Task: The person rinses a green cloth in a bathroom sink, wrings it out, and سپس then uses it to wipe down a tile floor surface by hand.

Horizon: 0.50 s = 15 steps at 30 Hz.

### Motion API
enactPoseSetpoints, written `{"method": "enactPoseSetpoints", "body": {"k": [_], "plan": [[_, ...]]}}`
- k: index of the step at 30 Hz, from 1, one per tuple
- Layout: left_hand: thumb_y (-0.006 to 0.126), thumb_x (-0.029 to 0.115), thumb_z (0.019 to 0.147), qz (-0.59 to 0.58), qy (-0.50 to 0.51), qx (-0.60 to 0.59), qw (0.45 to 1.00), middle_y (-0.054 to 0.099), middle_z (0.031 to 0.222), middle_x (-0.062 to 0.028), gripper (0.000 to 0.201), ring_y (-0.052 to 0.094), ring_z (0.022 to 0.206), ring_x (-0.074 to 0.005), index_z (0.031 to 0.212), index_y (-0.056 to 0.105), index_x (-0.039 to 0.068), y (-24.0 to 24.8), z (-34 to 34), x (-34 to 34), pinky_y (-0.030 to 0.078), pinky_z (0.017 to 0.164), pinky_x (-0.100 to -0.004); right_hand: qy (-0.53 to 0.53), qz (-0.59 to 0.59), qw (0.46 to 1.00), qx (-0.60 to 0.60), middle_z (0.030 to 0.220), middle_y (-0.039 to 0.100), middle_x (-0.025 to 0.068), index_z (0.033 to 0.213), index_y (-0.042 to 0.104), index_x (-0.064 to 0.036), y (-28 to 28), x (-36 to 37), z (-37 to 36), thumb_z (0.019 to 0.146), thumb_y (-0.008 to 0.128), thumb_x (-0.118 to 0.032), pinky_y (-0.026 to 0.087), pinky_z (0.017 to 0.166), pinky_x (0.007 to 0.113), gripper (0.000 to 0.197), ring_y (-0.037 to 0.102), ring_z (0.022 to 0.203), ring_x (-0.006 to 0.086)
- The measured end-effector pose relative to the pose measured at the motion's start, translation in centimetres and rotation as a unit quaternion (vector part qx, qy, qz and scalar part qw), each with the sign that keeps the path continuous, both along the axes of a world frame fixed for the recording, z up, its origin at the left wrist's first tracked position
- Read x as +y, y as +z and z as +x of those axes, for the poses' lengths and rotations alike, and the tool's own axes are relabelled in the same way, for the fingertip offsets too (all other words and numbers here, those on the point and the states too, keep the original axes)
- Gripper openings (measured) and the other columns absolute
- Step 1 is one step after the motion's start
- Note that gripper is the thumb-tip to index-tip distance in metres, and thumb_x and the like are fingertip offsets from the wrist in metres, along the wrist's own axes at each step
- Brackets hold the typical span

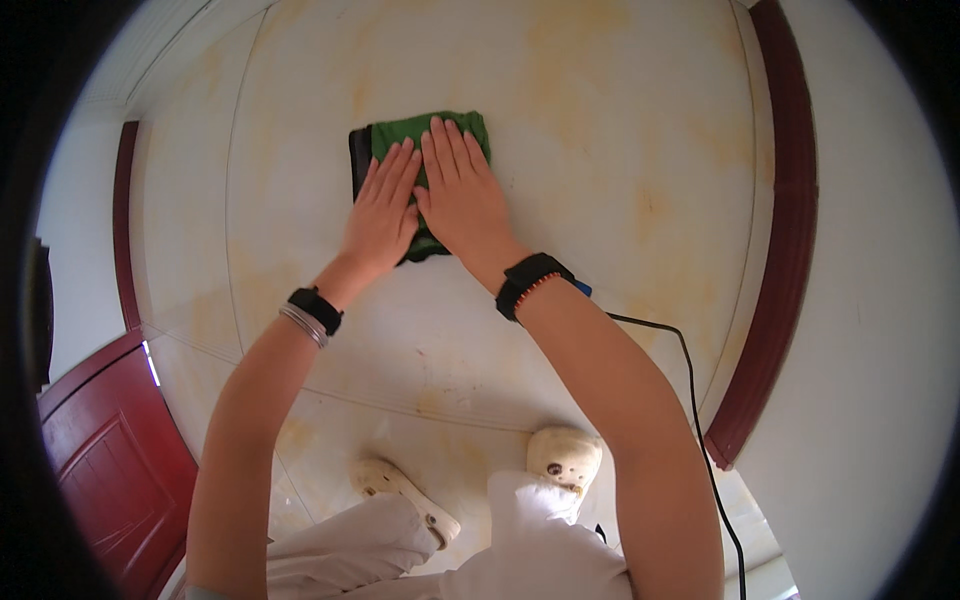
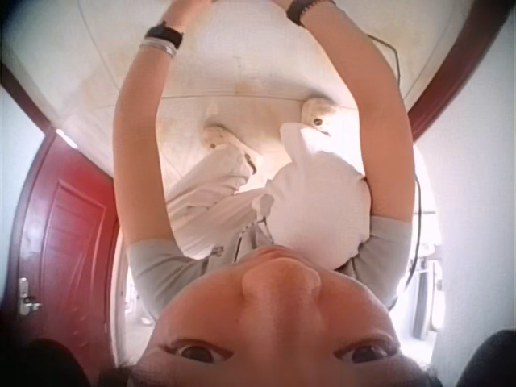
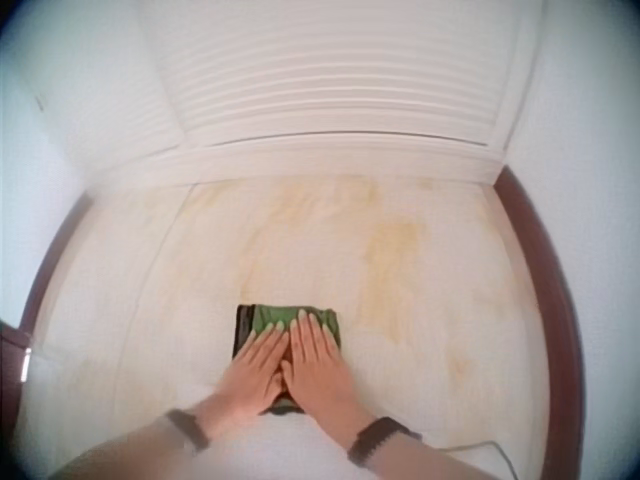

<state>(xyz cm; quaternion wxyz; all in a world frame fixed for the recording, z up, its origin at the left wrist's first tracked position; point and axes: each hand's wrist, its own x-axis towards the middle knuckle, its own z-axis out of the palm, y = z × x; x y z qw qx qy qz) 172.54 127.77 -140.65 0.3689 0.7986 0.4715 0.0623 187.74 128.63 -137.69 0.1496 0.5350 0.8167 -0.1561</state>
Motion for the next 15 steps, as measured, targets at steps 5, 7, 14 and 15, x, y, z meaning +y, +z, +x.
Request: {"method": "enactPoseSetpoints", "body": {"k": [5,7,14,15], "plan": [[0.044,0.008,0.084,0.019,-0.029,-0.038,0.999,0.025,0.146,-0.0132,0.058,0.021,0.136,-0.0280,0.139,0.026,0.003,-1.1,-2.2,4.8,0.016,0.112,-0.0425,-0.062,0.050,0.997,-0.015,0.144,0.028,0.0152,0.136,0.033,0.0005,-1.4,3.4,-2.6,0.092,0.037,-0.035,0.013,0.112,0.038,0.057,0.023,0.135,0.0255],[0.038,0.009,0.087,0.049,-0.032,-0.055,0.997,0.022,0.147,-0.0137,0.055,0.019,0.136,-0.0293,0.140,0.024,0.003,-1.9,-2.9,6.6,0.014,0.112,-0.0436,-0.070,0.059,0.995,-0.051,0.147,0.023,0.0143,0.138,0.030,-0.0009,-1.7,5.3,-3.6,0.093,0.034,-0.038,0.009,0.113,0.037,0.058,0.019,0.136,0.0250],[0.038,0.013,0.086,0.078,-0.035,-0.061,0.994,0.023,0.147,-0.0131,0.056,0.020,0.136,-0.0302,0.140,0.024,0.002,-1.6,-2.6,7.3,0.015,0.112,-0.0442,-0.077,0.028,0.989,-0.122,0.149,0.017,0.0122,0.142,0.022,-0.0028,-1.5,5.9,-4.0,0.094,0.029,-0.039,0.007,0.113,0.037,0.060,0.015,0.138,0.0254],[0.038,0.013,0.086,0.078,-0.035,-0.060,0.994,0.023,0.147,-0.0131,0.056,0.020,0.136,-0.0302,0.140,0.024,0.002,-1.5,-2.1,7.1,0.015,0.112,-0.0442,-0.077,0.028,0.989,-0.121,0.149,0.017,0.0122,0.142,0.022,-0.0028,-1.4,5.5,-3.5,0.094,0.029,-0.039,0.007,0.113,0.037,0.060,0.015,0.138,0.0254]]}}
